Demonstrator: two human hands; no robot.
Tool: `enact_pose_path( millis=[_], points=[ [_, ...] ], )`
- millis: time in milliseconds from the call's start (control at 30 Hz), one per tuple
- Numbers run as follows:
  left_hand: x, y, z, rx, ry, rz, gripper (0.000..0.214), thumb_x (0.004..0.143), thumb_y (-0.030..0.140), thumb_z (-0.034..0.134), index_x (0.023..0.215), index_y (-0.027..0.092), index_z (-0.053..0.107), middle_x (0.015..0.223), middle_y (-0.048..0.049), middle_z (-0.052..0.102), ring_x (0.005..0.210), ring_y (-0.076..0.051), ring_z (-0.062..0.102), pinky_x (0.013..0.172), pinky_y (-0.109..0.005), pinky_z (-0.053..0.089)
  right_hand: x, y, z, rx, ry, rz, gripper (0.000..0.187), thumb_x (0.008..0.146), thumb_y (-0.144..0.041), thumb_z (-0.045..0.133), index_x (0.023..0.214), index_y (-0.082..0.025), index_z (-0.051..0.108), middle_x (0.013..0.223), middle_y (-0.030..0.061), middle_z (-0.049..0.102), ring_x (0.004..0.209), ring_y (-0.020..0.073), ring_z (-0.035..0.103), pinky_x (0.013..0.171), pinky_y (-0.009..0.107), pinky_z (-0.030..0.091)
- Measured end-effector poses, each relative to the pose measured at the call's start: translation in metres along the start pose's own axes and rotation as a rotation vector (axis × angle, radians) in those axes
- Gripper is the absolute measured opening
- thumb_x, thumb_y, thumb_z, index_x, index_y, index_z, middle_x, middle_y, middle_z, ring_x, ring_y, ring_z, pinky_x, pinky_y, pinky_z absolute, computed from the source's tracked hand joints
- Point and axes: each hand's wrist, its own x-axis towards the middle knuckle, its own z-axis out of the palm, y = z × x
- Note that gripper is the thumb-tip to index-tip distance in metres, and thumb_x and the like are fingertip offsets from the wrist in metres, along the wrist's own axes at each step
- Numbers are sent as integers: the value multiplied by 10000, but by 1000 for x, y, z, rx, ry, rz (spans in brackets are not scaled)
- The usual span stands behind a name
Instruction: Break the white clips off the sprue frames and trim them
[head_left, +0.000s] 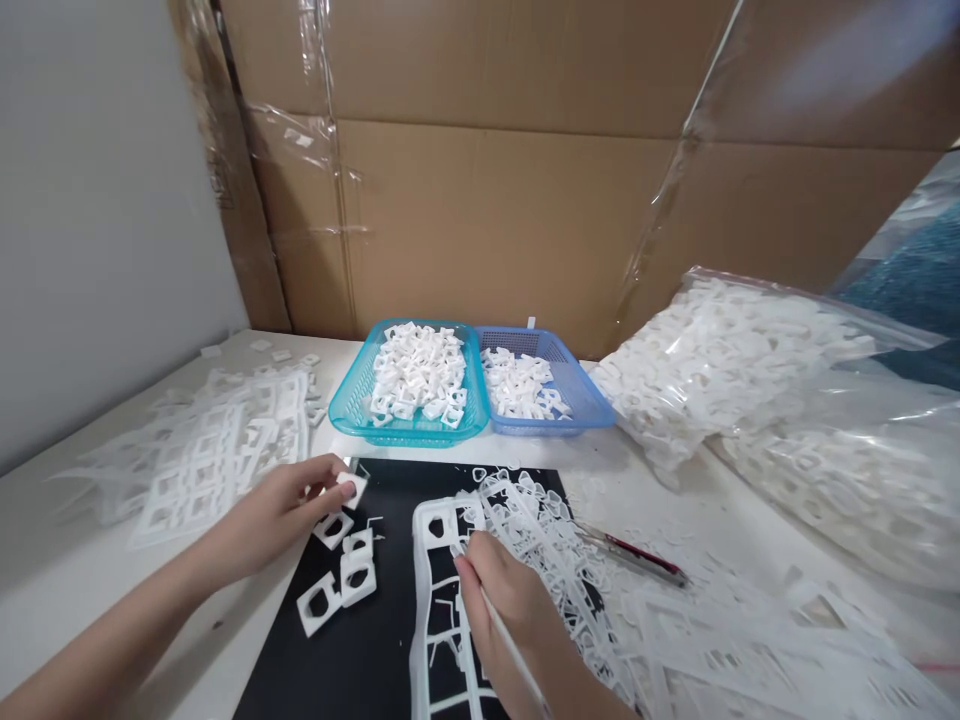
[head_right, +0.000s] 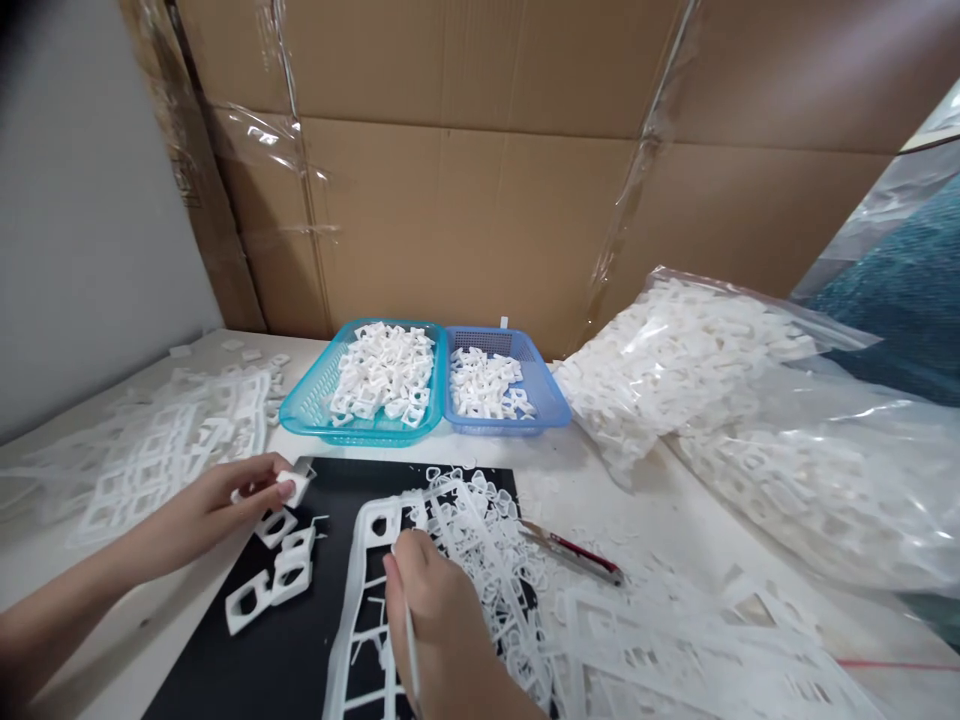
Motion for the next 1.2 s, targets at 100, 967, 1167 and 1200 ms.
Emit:
enact_pose_path(
  millis=[100,967,1167,1200],
  points=[
    [2,-5,10,172,47,136,291,951,380,435,813,200,617,841,-27,629,792,-202,573,736,-310,446,3,-2,-8,140,-44,129,285,948,-265,342,670,-240,286,544,-58,371,446,109,406,433,224,273],
    [24,45,67,-391,-152,73,185,845,348,596,887,168,611,752,-10,645,652,-150,575,583,-251,430,11,8,-16,539,66,318,293,928,-380,418,710,-209,514,544,-34,518,519,132,515,517,235,372],
    [20,50,63,-402,-171,65,163,851,326,589,888,174,637,768,-12,647,661,-150,556,590,-247,411,9,5,-13,410,108,209,276,942,-302,392,700,-212,487,539,-39,506,498,118,528,487,213,366],
    [18,52,63,-373,-173,67,166,856,329,583,884,175,641,754,-8,641,647,-146,543,581,-244,399,9,5,-11,344,140,159,274,948,-280,386,697,-213,472,537,-44,492,480,109,510,468,208,348]
  ],
)
